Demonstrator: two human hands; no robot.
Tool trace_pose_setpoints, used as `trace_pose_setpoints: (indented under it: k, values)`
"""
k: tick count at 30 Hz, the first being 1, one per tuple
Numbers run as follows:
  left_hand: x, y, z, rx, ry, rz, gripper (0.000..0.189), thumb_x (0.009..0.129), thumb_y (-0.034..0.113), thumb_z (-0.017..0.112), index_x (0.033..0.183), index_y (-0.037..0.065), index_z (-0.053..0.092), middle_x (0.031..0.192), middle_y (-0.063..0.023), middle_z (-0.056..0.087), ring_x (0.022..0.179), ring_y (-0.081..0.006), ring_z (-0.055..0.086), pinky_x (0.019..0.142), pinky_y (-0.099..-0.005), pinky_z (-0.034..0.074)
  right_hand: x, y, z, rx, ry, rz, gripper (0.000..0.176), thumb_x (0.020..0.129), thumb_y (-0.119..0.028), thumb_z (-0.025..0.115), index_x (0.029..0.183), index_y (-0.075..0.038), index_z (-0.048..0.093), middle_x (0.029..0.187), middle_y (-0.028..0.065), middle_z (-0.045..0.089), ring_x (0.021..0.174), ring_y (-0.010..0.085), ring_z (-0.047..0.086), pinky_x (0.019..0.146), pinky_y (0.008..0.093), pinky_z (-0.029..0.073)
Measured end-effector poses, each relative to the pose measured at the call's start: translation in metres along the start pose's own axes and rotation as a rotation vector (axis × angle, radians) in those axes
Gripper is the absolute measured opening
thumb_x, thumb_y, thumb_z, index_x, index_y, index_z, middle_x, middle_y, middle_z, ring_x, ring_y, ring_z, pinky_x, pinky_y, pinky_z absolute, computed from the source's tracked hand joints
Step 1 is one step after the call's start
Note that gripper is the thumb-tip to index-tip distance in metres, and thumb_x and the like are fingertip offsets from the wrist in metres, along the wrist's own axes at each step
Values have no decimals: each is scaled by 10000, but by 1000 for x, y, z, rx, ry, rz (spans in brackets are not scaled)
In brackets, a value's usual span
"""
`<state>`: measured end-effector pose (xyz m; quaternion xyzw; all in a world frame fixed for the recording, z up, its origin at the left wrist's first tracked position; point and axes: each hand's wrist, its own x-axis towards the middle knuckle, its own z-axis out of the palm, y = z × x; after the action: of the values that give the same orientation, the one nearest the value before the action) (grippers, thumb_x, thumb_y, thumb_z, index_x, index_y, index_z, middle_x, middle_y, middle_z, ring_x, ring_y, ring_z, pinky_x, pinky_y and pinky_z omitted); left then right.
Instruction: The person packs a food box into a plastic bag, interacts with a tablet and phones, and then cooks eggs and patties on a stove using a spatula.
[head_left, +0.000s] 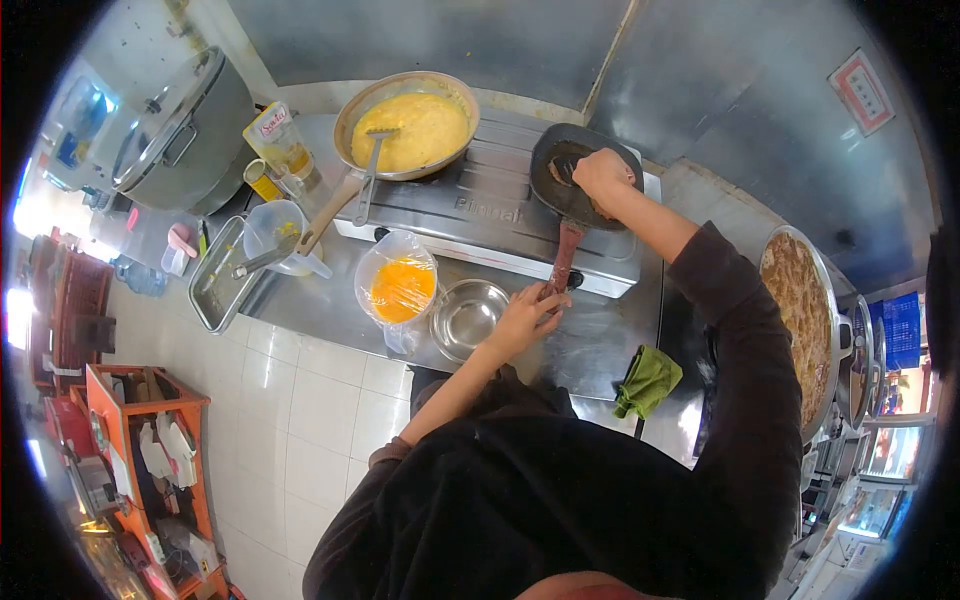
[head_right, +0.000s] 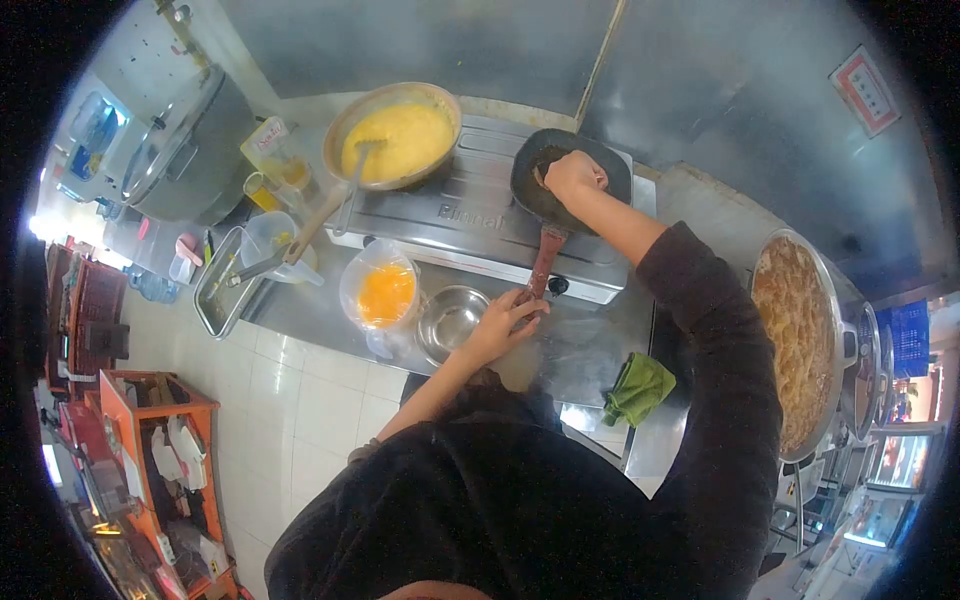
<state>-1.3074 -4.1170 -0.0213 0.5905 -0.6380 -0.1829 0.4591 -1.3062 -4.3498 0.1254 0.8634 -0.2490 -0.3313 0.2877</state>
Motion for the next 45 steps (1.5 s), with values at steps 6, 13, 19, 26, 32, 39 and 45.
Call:
trace_pose_setpoints:
  k: [6, 13, 19, 26, 32, 39, 45]
  values:
    - [-5, 6, -1, 174, 6, -15, 244, 820, 259, 599, 1058, 206, 584, 1017, -85, 532, 969, -279, 528, 801, -407, 426, 9, -2, 6, -13, 49, 15, 100, 676, -33, 632, 757, -44, 688, 624, 23, 618, 474, 249, 588, 246, 355, 376]
    - [-6, 5, -5, 234, -35, -19, 290, 816, 329, 592, 1085, 221, 582, 1042, -68, 533, 968, -272, 519, 800, -403, 418, -26, -23, 15, 29, -6, -13, 152, 693, -58, 631, 825, -49, 706, 738, 39, 672, 589, 241, 646, 276, 397, 442]
    - [-4, 2, -3, 156, -66, 25, 284, 818, 257, 605, 1098, 215, 582, 1052, -103, 532, 981, -293, 516, 842, -421, 413, -36, -20, 10, 39, 83, -8, 140, 684, -58, 610, 783, -44, 709, 669, 43, 659, 553, 236, 644, 294, 382, 448]
    - [-2, 7, -5, 121, -81, -16, 279, 824, 224, 600, 1100, 203, 575, 1052, -127, 527, 981, -323, 521, 835, -435, 418, -32, -19, 2, 36, -27, 16, 138, 670, -16, 615, 783, -34, 693, 624, 13, 617, 458, 216, 583, 223, 323, 351]
    - [-3, 6, -2, 126, -54, -16, 279, 827, 249, 596, 1104, 236, 570, 1034, -88, 515, 948, -294, 514, 810, -441, 412, -33, -25, 10, 16, -16, 23, 122, 671, -26, 618, 766, -45, 693, 623, 13, 620, 474, 217, 594, 239, 340, 364]
    - [-4, 10, -7, 136, -94, -62, 265, 844, 261, 573, 1104, 204, 576, 1049, -109, 524, 1009, -311, 506, 851, -416, 409, -59, 2, 46, 606, 250, 172, 143, 722, -115, 638, 848, -85, 700, 877, 122, 670, 837, 275, 656, 682, 381, 522]
    - [-3, 1, -3, 107, -64, -1, 288, 815, 261, 595, 1099, 219, 570, 1019, -61, 512, 976, -262, 501, 817, -415, 401, -114, 52, 56, 632, 268, 328, 168, 783, -183, 587, 872, -74, 679, 860, 142, 659, 825, 301, 647, 696, 418, 508]
